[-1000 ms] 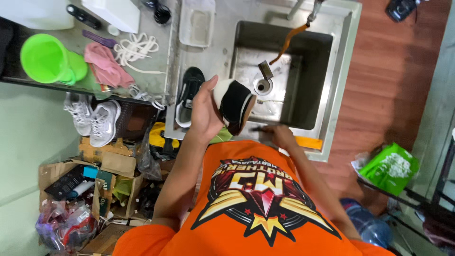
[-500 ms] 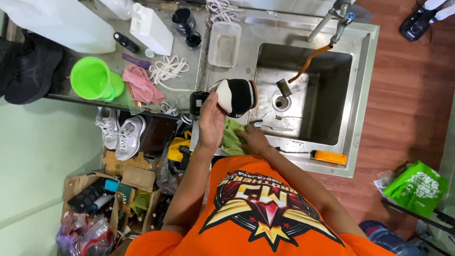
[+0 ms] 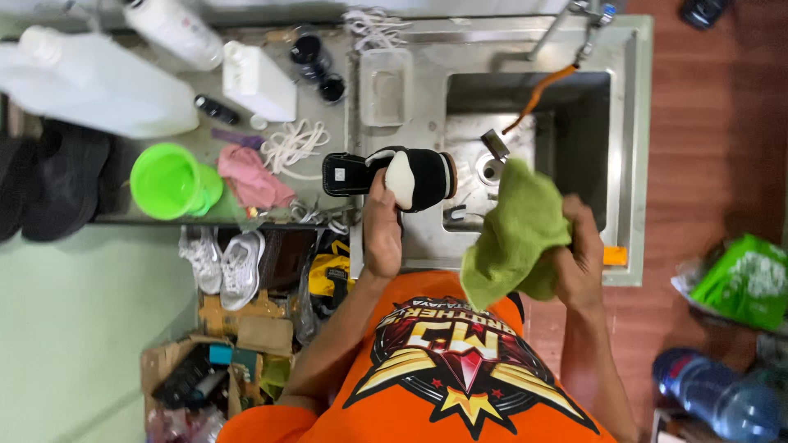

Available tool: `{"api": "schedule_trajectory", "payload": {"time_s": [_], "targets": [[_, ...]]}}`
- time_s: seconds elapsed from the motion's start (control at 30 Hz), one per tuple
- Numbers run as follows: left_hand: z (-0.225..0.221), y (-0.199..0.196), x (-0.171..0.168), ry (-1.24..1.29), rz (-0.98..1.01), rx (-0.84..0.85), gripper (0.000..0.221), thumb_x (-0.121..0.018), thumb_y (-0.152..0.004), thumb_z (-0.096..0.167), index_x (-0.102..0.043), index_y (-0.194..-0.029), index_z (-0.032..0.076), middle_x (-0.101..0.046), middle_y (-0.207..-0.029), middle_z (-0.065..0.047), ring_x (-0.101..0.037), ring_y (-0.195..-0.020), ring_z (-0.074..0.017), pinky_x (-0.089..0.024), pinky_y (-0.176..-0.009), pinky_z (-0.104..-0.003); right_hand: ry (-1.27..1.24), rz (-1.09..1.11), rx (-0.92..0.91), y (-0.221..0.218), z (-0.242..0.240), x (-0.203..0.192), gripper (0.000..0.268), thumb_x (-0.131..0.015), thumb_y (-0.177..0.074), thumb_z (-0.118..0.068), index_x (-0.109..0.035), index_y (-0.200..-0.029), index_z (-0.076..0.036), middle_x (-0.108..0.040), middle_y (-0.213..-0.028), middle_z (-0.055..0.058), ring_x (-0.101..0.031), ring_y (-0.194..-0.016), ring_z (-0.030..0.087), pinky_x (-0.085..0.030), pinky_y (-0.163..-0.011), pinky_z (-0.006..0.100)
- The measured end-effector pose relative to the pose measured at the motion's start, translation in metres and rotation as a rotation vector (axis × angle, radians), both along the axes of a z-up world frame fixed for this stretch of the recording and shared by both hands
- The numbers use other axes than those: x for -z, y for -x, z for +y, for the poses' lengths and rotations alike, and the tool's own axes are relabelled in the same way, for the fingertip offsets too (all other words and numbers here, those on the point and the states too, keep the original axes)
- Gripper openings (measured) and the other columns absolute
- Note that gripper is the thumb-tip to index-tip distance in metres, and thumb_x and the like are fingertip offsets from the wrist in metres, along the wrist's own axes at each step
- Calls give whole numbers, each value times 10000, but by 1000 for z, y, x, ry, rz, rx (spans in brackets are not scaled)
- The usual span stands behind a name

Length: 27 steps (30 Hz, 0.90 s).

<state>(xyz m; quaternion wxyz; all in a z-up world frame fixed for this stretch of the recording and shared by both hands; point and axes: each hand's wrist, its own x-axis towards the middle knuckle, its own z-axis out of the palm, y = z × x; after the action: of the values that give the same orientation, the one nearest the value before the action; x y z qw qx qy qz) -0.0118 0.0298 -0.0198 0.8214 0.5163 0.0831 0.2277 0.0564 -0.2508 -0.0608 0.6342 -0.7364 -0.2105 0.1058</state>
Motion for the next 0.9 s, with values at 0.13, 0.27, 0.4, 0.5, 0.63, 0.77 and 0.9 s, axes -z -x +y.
{"api": "schedule_trajectory", "payload": {"time_s": [0.13,0.27,0.4,0.5,0.63,0.77,0.9], "targets": [[-44,-1,-2,-79,85,89,733,-512,-1035,409,-333,-1587,-40,-522,-1424,-194,-540,-1239,-233,-446,-1120,-440,77,-423,120,16,108,-109,657,-695,-965,-471,-616,-1458,-43,-272,-1546,229,-401,-1419,434,-326,-1235,494],[-46,-7,-1,-69,57,30,770,-569,-982,499,-465,-1534,-28,-624,-763,-64,-418,-470,-39,-363,-391,-200,252,-784,380,8,140,-54,518,-781,-888,-421,-731,-1340,-173,-557,-1396,196,-623,-1259,411,-508,-1099,477],[-45,-9,21,-43,-151,164,789,-561,-996,554,-460,-1546,-1,-704,-1008,-158,-590,-714,-129,-513,-580,-300,115,-758,445,5,138,-27,354,-744,-935,-376,-802,-1141,-94,-705,-1063,121,-719,-901,306,-598,-818,411],[-52,-12,19,-64,-115,167,880,-515,-992,590,-376,-1574,-54,-611,-1271,-224,-560,-1087,-251,-463,-935,-416,20,-567,401,-3,133,-27,250,-683,-994,-295,-791,-1005,-70,-707,-912,92,-691,-754,274,-570,-712,385],[-33,-3,17,-243,38,236,884,-528,-866,659,-554,-1398,-48,-568,-1150,-194,-527,-1089,-204,-486,-964,-378,137,242,681,-17,97,10,641,-596,-1042,-489,-684,-1038,146,-686,-958,371,-652,-923,419,-476,-833,526],[-39,-1,4,-292,99,87,982,-451,-975,722,-463,-1488,-116,-567,-1284,-351,-546,-1176,-314,-452,-1023,-475,152,314,789,-38,33,4,827,-504,-1018,-661,-640,-1320,96,-646,-1265,408,-609,-1222,522,-449,-1074,560],[-58,-9,-24,43,12,133,802,-343,-1051,546,-405,-1550,-79,-521,-1391,-250,-509,-1268,-297,-407,-1110,-448,149,-242,647,-32,61,11,504,-645,-972,-398,-701,-1292,-12,-660,-1330,226,-633,-1202,460,-480,-1096,509]]}}
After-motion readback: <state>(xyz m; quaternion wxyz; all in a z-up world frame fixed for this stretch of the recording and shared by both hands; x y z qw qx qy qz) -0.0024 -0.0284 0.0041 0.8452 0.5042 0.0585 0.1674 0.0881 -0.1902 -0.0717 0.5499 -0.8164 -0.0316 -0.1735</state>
